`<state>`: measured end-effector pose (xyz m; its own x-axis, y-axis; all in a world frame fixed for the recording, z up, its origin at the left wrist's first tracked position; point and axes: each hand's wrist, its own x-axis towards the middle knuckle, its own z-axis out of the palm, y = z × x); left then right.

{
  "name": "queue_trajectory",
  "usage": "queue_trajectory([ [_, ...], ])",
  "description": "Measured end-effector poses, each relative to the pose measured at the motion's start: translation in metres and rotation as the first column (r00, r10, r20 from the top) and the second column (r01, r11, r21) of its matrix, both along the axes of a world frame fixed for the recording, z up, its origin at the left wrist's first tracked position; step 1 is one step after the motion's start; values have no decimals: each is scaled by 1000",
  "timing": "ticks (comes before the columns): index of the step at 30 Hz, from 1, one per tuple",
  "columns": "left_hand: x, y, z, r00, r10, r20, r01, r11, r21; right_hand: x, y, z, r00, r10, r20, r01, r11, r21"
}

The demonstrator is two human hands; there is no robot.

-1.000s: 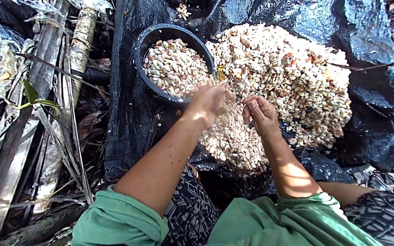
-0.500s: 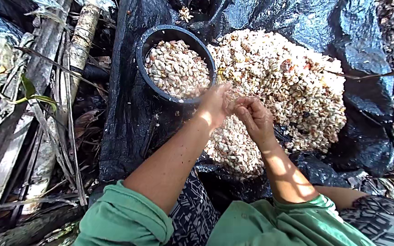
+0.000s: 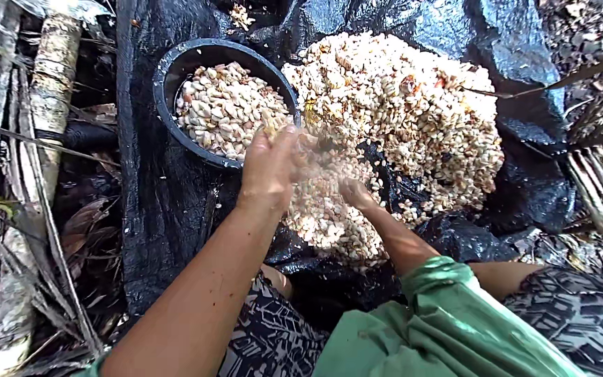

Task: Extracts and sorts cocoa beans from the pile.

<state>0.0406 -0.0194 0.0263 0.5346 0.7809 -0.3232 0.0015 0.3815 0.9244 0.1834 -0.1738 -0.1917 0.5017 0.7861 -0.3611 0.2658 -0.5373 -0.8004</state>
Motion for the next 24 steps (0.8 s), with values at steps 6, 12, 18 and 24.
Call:
queue_trajectory([
  [6,-30,6,10,999,-13,-41,14,999,34,65,-58,-54,950,41,308,86,918,-388],
  [12,-21,12,-10,988,-5,-155,2,1000,-22,178,-46,-86,869,105,483,114,909,-402],
  [18,-38,27,-26,978,-127,-165,133,991,25,223,-60,-107,927,-33,373,206,877,-433],
  [24,-42,31,-22,983,-149,-109,146,989,-30,181,-134,-122,885,-217,413,406,793,-454],
])
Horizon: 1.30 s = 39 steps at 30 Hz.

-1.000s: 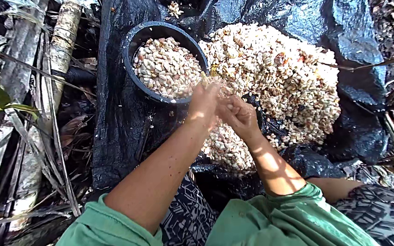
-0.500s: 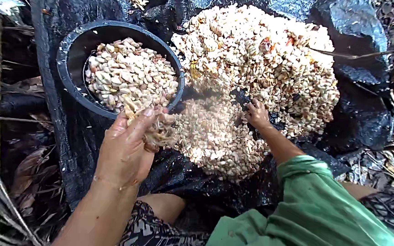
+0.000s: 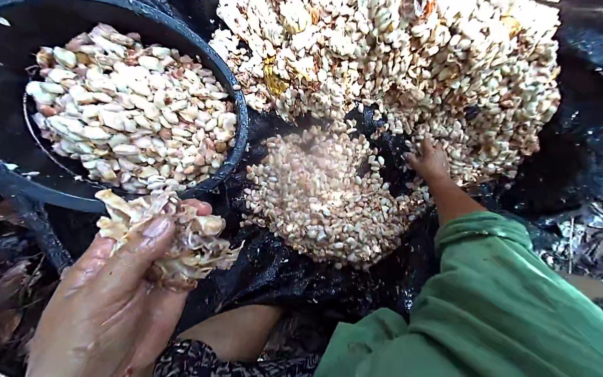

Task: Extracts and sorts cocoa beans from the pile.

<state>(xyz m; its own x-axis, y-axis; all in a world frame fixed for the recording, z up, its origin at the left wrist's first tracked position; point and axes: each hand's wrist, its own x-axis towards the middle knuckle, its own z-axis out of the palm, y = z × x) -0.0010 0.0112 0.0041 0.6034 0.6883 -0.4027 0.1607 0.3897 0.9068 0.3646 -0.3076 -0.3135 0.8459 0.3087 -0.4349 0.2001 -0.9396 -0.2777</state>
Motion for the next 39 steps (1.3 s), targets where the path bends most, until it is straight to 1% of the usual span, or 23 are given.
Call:
queue_trajectory([
  [2,-1,-4,3,999,-4,35,4,1000,2,-32,-14,0,991,-134,8,134,991,-1],
  [4,2,-9,8,999,18,45,-18,1000,4,-75,-12,3,962,-271,27,272,962,-22],
  [5,3,-10,11,998,31,51,-31,1000,5,-101,-3,5,937,-349,3,349,937,-21],
  [7,7,-9,16,995,56,86,-55,998,-15,-154,22,16,882,-453,-134,458,889,11],
  [9,8,-9,23,988,80,135,-72,996,-61,-194,45,25,851,-454,-263,487,870,74],
  [10,8,-11,27,983,90,162,-77,993,-86,-204,54,30,846,-421,-328,471,878,88],
  [12,3,-19,37,964,95,247,-63,989,-134,-205,64,40,849,-332,-411,397,914,82],
  [13,0,-23,42,952,93,293,-53,989,-140,-202,69,46,826,-306,-474,400,910,110],
  [15,-7,-33,49,921,117,371,-77,990,-122,-202,80,65,768,-249,-589,461,855,239],
  [16,-11,-38,51,907,138,398,-107,989,-98,-203,86,80,756,-188,-627,463,831,308],
  [17,-13,-41,50,897,171,407,-152,985,-80,-204,96,95,760,-156,-631,467,807,363],
  [19,-12,-44,44,888,256,383,-248,966,-71,-199,110,116,786,-85,-612,418,803,425],
  [22,0,-31,29,878,380,291,-377,924,-68,-183,121,142,868,16,-496,305,771,559],
  [25,5,-26,19,919,353,176,-363,932,21,-165,123,156,950,37,-311,179,751,635],
  [27,3,-29,19,937,311,159,-314,949,-10,-152,118,157,979,-9,-202,142,742,656],
  [28,1,-32,20,951,270,152,-271,963,-16,-145,113,155,982,-48,-182,158,731,663],
  [30,-7,-38,22,975,182,123,-186,982,22,-131,98,136,966,-150,-209,253,708,659],
  [31,-10,-41,23,983,156,96,-161,986,45,-122,86,123,950,-198,-241,308,719,623],
  [33,-16,-44,27,989,134,55,-137,989,55,-110,56,96,909,-298,-290,409,766,495],
  [35,-24,-44,28,992,117,35,-119,992,45,-114,23,70,847,-459,-268,529,772,352],
  [37,-28,-42,27,993,110,33,-111,993,48,-141,5,58,732,-643,-225,680,708,189],
  [38,-29,-41,26,993,108,39,-109,993,47,-162,6,58,652,-718,-244,755,645,119],
  [39,-29,-40,25,994,102,46,-104,994,43,-184,11,52,576,-776,-257,815,570,103],
])
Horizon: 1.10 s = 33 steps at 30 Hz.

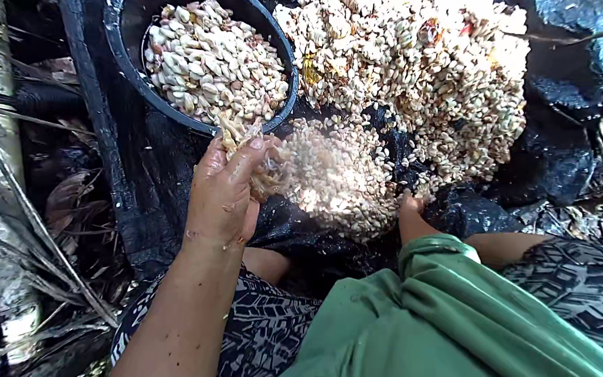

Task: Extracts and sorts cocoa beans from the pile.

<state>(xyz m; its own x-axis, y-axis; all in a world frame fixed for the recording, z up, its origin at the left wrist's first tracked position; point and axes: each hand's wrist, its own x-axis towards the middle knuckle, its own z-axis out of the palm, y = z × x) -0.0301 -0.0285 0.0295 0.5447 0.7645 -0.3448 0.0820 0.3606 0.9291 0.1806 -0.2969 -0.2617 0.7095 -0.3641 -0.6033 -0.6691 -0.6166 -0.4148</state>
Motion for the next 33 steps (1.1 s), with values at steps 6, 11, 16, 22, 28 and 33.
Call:
queue_trajectory([
  [6,9,-5,2,999,-50,4,50,998,-27,-53,42,0,917,372,-144,-354,925,138],
  [11,11,-13,4,997,-62,36,62,998,-2,-46,49,16,766,634,-101,-577,749,326],
  [16,7,-15,4,998,-49,29,49,999,10,1,30,8,698,711,-90,-698,703,138],
  [22,9,-14,2,1000,-24,9,24,1000,-3,47,53,-25,866,499,29,-499,860,105],
  [28,22,-11,-2,999,-8,-31,8,1000,5,15,131,-4,610,787,-95,-756,613,230],
  [33,40,-9,10,1000,-13,25,13,1000,13,4,109,10,501,865,-7,-807,470,358],
])
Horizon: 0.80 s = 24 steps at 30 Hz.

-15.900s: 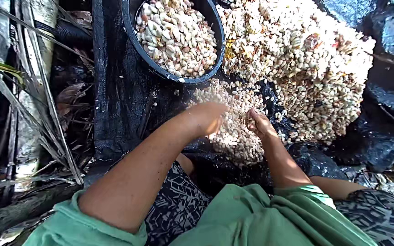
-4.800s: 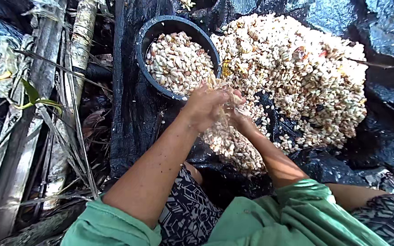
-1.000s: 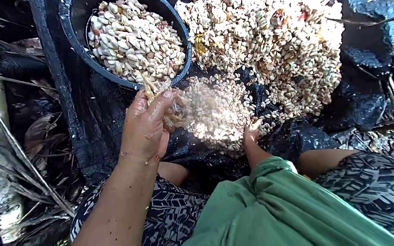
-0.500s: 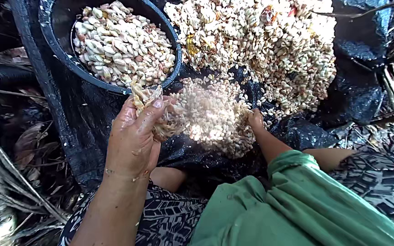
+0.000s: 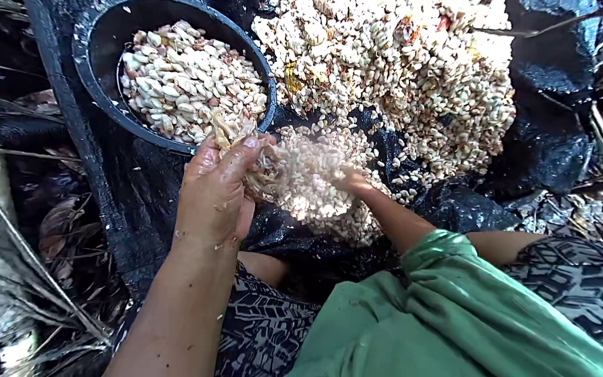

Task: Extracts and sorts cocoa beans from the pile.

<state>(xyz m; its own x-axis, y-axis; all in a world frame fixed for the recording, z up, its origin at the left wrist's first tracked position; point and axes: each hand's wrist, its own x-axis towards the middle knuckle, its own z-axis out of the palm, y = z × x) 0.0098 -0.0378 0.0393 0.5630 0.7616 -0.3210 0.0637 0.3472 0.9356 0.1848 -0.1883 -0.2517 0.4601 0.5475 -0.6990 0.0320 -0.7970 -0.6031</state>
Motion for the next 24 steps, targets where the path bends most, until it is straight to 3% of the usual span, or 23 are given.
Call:
queue_trajectory([
  [3,6,5,15,994,11,105,-14,1000,28,3,-10,25,999,-48,18,46,995,91],
  [6,19,10,26,982,20,187,-32,998,60,17,-14,61,990,-30,139,-7,967,255],
  [10,42,26,14,997,-63,50,55,985,164,37,-16,121,971,-11,237,-94,900,426],
  [15,39,33,3,995,-92,-35,96,988,118,73,-4,205,875,72,479,-382,710,592],
  [17,33,35,1,988,-138,-72,148,976,158,83,0,244,880,-20,475,-352,643,680],
  [20,25,39,-2,978,-159,-136,183,965,189,89,1,283,933,-117,340,-241,499,832],
  [22,21,43,-5,971,-174,-166,207,956,206,84,-3,265,973,-127,195,-119,449,885],
  [24,17,46,-9,968,-187,-169,223,947,230,76,-1,182,985,-131,-116,154,341,927],
])
